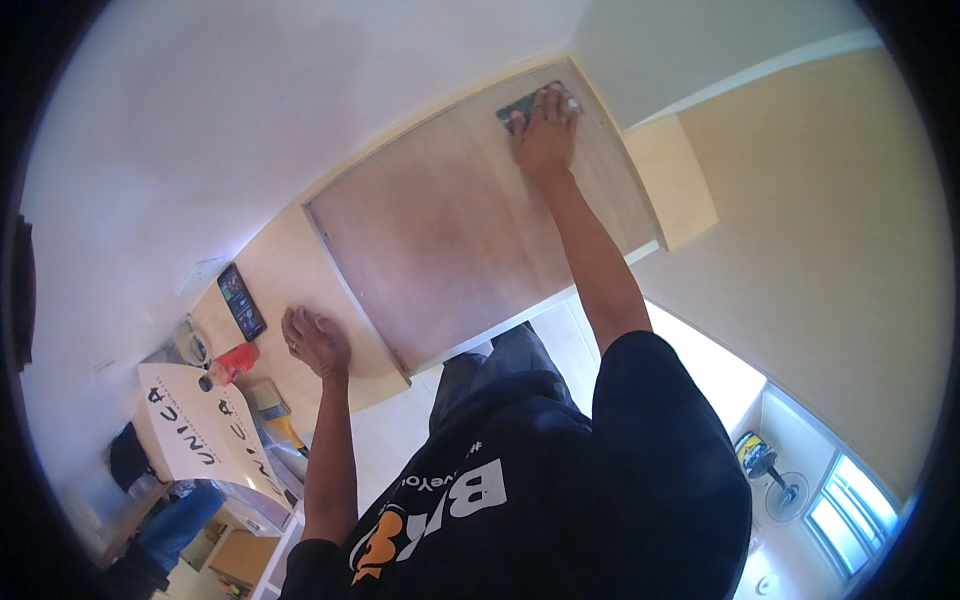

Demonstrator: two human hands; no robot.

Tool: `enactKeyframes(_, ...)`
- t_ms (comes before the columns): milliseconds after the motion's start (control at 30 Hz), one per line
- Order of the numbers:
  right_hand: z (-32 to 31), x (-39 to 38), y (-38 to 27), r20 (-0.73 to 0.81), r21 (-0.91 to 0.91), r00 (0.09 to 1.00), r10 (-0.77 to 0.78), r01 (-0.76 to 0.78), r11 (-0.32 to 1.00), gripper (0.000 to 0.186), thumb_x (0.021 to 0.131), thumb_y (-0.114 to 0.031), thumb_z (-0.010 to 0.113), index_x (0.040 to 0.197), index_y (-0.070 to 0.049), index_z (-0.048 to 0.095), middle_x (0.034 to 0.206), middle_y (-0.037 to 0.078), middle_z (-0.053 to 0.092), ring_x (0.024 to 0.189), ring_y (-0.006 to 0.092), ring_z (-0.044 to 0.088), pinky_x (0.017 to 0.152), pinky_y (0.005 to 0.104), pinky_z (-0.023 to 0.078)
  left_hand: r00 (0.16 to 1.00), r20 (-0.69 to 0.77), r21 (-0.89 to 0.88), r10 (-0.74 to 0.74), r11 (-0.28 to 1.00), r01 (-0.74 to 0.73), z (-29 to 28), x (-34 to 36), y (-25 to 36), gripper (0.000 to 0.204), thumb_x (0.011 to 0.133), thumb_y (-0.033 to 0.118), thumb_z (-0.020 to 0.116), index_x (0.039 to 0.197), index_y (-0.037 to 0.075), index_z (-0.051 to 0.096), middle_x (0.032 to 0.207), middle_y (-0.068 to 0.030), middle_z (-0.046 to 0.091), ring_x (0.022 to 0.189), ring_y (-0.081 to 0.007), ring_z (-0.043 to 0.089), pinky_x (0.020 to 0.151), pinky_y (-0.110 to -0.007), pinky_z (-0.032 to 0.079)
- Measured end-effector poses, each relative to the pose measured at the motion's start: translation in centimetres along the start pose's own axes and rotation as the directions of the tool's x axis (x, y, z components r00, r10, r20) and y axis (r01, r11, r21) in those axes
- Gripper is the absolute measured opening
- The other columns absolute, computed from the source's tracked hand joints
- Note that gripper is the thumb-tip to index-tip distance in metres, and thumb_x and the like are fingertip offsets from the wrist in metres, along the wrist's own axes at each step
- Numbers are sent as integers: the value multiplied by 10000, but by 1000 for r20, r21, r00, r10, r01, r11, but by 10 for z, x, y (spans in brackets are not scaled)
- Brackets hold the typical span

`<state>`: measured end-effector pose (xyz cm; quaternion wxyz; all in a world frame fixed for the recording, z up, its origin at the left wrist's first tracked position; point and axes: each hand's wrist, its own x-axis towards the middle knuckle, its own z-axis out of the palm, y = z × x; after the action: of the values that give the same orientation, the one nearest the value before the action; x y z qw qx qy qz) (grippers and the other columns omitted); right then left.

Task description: The person aligns a UNICA high-pressure laminate sheet on a cabinet surface, smooths it with hands, and uses a metal scraper to press the laminate along the edges and surface. The person then scrapes the cabinet interior and moves around the room.

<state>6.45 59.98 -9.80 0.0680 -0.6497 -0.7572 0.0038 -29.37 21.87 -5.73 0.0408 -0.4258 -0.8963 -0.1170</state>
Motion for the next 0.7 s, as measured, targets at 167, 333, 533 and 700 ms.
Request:
enactKeyframes(167, -2, 29, 9, -61, 142, 998, -3, 11, 990, 784, 1058, -521, 392, 1567, 71, 322, 1673, 233, 260, 1565, 394, 202, 1275, 519, 141, 1000, 7, 15, 12, 1000, -12, 1, -1, -2, 482, 971, 286, 524, 1380, 32, 508, 1513, -213, 436, 1445, -407, 364, 1142, -583, 277)
enactKeyframes(333, 5, 53, 15, -52, 118, 995, 89, -83, 990, 853, 1032, -573, 416, 1573, 78, 303, 1671, 245, 257, 1570, 381, 194, 1275, 512, 142, 1000, 11, 11, 16, 1000, -16, 0, -1, -1, 480, 978, 292, 509, 1366, 11, 513, 1504, -225, 447, 1436, -423, 371, 1144, -580, 279)
enactKeyframes(533, -2, 52, 6, -33, 99, 997, 72, -68, 993, 849, 1022, -563, 426, 1564, 82, 322, 1663, 272, 256, 1564, 393, 207, 1263, 524, 168, 1000, -5, 6, 30, 1000, -30, -3, 0, 3, 480, 963, 275, 517, 1360, 5, 512, 1486, -231, 463, 1430, -427, 379, 1137, -588, 290)
enactKeyframes(700, -8, -19, -131, -10, -44, 998, -68, 67, 997, 804, 1010, -519, 450, 1558, 61, 359, 1623, 299, 328, 1525, 445, 278, 1216, 589, 240, 999, -17, 13, 29, 1000, -28, 0, -2, 0, 496, 945, 271, 532, 1365, 8, 506, 1492, -225, 456, 1432, -423, 379, 1137, -592, 293)
